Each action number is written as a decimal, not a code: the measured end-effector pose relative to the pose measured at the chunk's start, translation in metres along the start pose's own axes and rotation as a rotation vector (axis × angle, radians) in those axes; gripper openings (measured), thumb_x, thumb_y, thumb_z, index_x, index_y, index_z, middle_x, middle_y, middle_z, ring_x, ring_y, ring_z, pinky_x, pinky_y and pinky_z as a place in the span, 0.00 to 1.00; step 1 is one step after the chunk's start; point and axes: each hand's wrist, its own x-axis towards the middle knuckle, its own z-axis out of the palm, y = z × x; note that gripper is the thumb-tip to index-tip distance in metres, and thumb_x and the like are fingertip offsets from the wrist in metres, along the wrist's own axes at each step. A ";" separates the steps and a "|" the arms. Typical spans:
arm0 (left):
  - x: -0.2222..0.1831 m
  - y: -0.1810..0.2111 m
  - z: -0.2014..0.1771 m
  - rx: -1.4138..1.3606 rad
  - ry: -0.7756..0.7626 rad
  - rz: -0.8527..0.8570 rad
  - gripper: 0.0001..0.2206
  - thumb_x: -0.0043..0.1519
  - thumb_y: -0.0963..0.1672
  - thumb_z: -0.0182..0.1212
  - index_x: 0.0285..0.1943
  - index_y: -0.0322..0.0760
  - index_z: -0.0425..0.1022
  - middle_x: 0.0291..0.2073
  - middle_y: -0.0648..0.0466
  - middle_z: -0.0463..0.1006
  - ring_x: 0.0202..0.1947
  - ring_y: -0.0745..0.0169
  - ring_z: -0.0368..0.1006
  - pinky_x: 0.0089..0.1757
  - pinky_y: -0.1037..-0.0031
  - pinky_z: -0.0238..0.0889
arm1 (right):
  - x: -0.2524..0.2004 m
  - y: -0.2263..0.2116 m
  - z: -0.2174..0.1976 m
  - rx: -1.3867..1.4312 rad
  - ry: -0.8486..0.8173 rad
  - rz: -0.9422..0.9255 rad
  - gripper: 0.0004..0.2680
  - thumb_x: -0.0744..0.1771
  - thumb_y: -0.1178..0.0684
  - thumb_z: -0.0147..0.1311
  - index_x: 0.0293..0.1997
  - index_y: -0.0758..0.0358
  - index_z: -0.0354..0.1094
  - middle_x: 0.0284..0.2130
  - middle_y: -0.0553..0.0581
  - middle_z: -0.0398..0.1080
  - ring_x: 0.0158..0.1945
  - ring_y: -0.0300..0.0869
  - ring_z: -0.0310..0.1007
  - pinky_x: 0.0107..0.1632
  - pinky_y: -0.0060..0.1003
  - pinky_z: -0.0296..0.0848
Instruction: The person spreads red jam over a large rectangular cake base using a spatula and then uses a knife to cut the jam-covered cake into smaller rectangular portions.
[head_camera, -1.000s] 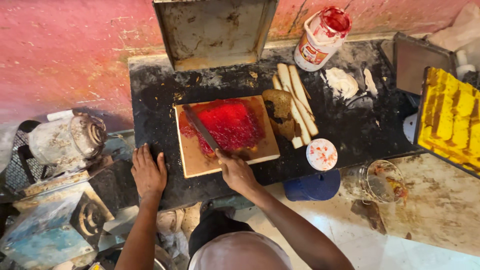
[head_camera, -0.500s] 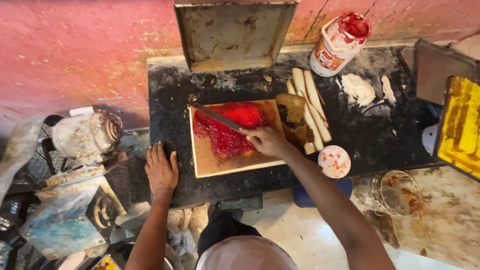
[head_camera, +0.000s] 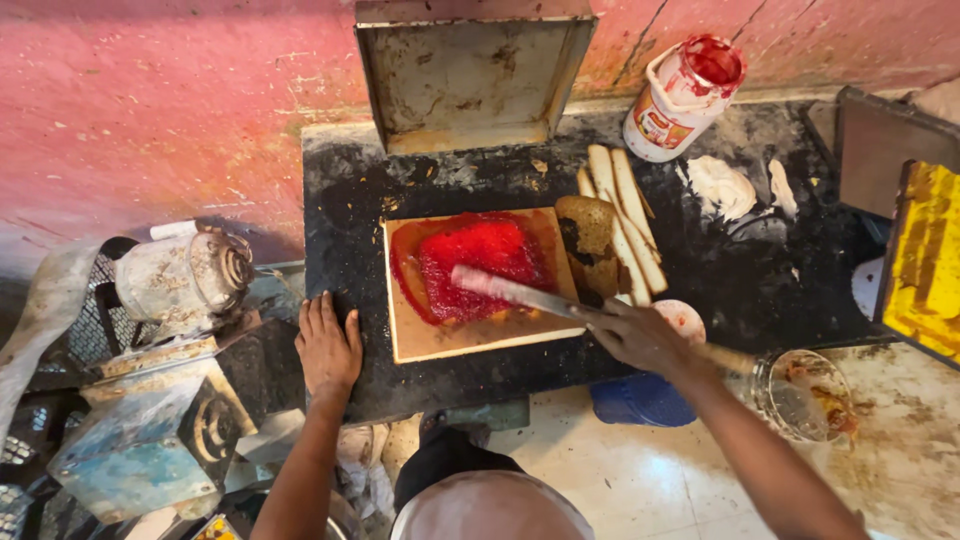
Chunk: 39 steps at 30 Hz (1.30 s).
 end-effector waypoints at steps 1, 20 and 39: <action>-0.001 0.001 0.001 0.001 -0.001 -0.001 0.28 0.71 0.53 0.46 0.74 0.33 0.60 0.70 0.45 0.63 0.74 0.45 0.52 0.61 0.52 0.55 | -0.004 -0.009 0.010 0.033 0.120 -0.011 0.17 0.68 0.49 0.54 0.67 0.37 0.66 0.31 0.59 0.70 0.32 0.50 0.74 0.36 0.46 0.74; -0.002 -0.005 0.003 -0.028 0.038 0.022 0.28 0.71 0.53 0.47 0.75 0.32 0.61 0.70 0.42 0.64 0.74 0.42 0.54 0.61 0.50 0.56 | -0.015 -0.105 0.084 0.028 0.301 0.548 0.18 0.69 0.52 0.50 0.69 0.44 0.63 0.36 0.65 0.72 0.32 0.60 0.76 0.33 0.53 0.75; -0.003 -0.002 0.003 0.014 0.019 0.009 0.28 0.70 0.53 0.46 0.74 0.32 0.61 0.70 0.44 0.64 0.74 0.45 0.53 0.61 0.51 0.56 | 0.001 -0.103 0.117 0.718 0.433 0.094 0.05 0.69 0.56 0.56 0.49 0.62 0.73 0.50 0.68 0.77 0.39 0.46 0.82 0.38 0.39 0.76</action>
